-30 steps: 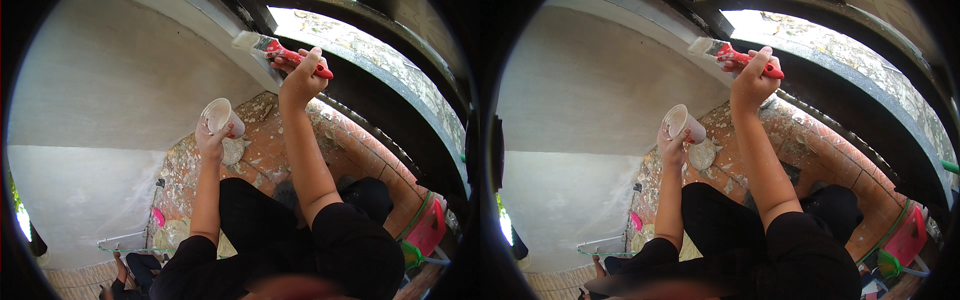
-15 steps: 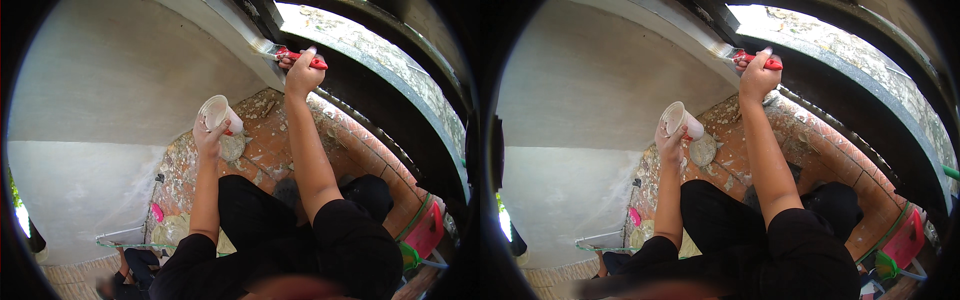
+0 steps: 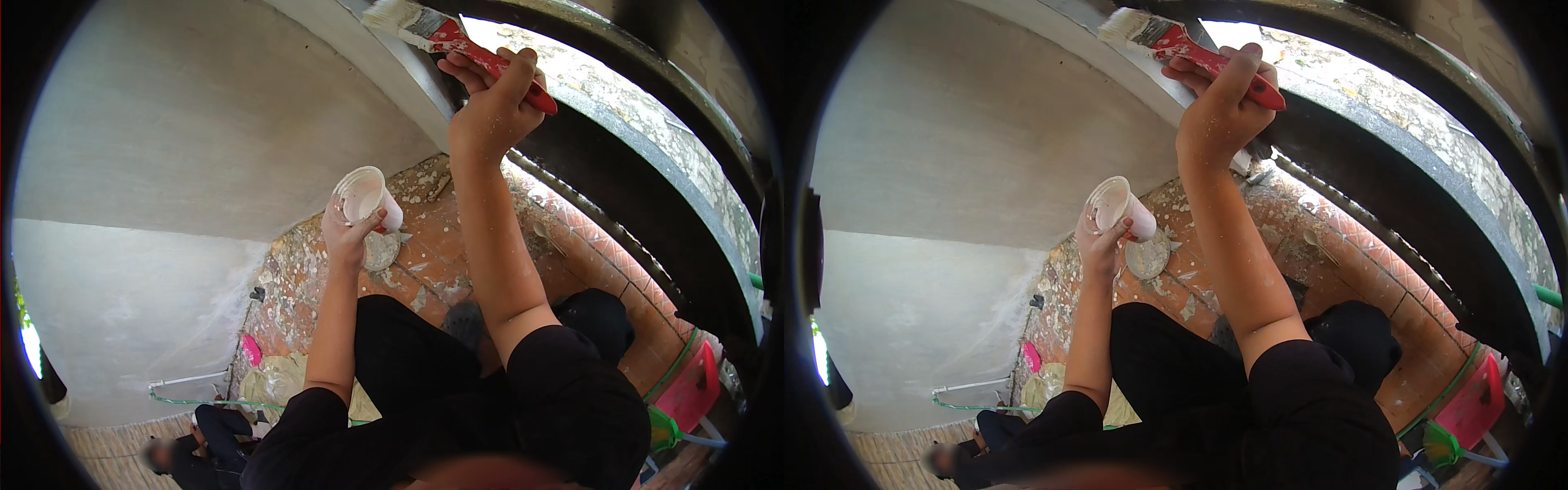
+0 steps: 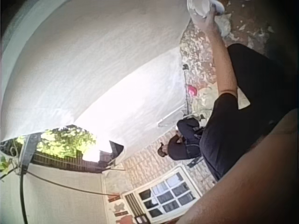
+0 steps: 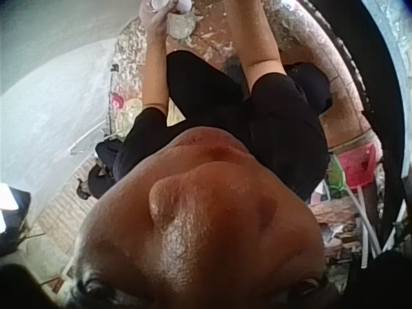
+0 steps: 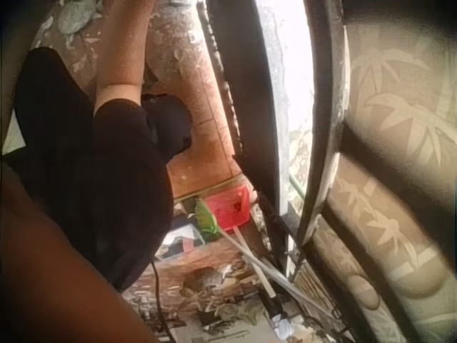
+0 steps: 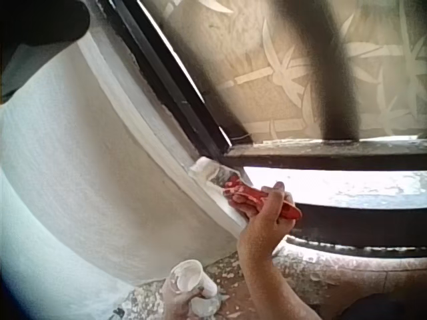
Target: The person paints a door frame with white paint using a paintbrush.
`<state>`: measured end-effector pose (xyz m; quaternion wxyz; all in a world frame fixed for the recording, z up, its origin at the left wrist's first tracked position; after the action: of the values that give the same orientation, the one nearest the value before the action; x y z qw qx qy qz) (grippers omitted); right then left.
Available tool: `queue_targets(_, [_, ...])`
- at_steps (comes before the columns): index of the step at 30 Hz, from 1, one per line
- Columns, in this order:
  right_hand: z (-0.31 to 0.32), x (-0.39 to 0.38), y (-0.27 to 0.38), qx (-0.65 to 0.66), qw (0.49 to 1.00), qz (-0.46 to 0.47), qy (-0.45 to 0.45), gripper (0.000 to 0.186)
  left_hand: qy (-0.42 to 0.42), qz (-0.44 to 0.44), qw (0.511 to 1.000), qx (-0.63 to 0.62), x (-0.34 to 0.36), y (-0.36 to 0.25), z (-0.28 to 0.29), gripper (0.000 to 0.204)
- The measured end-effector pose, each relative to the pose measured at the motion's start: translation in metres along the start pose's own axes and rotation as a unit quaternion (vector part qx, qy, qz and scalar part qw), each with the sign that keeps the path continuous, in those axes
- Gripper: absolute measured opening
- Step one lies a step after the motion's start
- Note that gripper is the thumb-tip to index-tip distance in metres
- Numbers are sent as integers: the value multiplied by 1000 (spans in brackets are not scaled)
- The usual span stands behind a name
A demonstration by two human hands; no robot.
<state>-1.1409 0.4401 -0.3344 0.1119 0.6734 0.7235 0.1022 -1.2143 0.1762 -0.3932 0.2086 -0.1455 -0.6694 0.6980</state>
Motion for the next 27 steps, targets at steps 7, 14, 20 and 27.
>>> queue_targets(7, [28,-7,-28,-63,998,-18,1,29,-25,17,999,45,-4,0,9,57])
queue_targets(14, [78,-2,-33,-232,973,-1,-9,28,-8,9,1000,9,6,4,-2,58])
queue_targets(20, [73,-4,-2,-289,956,55,-9,30,12,14,1000,-5,3,-2,-19,61])
queue_targets(27, [-12,-10,38,-92,995,48,-1,35,16,-16,1000,-11,-8,-14,-17,62])
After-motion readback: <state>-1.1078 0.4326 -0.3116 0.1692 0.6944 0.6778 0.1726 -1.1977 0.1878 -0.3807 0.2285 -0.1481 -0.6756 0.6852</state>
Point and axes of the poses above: each hand's wrist, its own x-axis towards the middle knuckle, its own z-axis out of the back of the hand, y = z × x, the point moved 5 cm from there along x, towards the middle knuckle, and after that the axes turned 2 degrees about z, right-handed, at the moved point
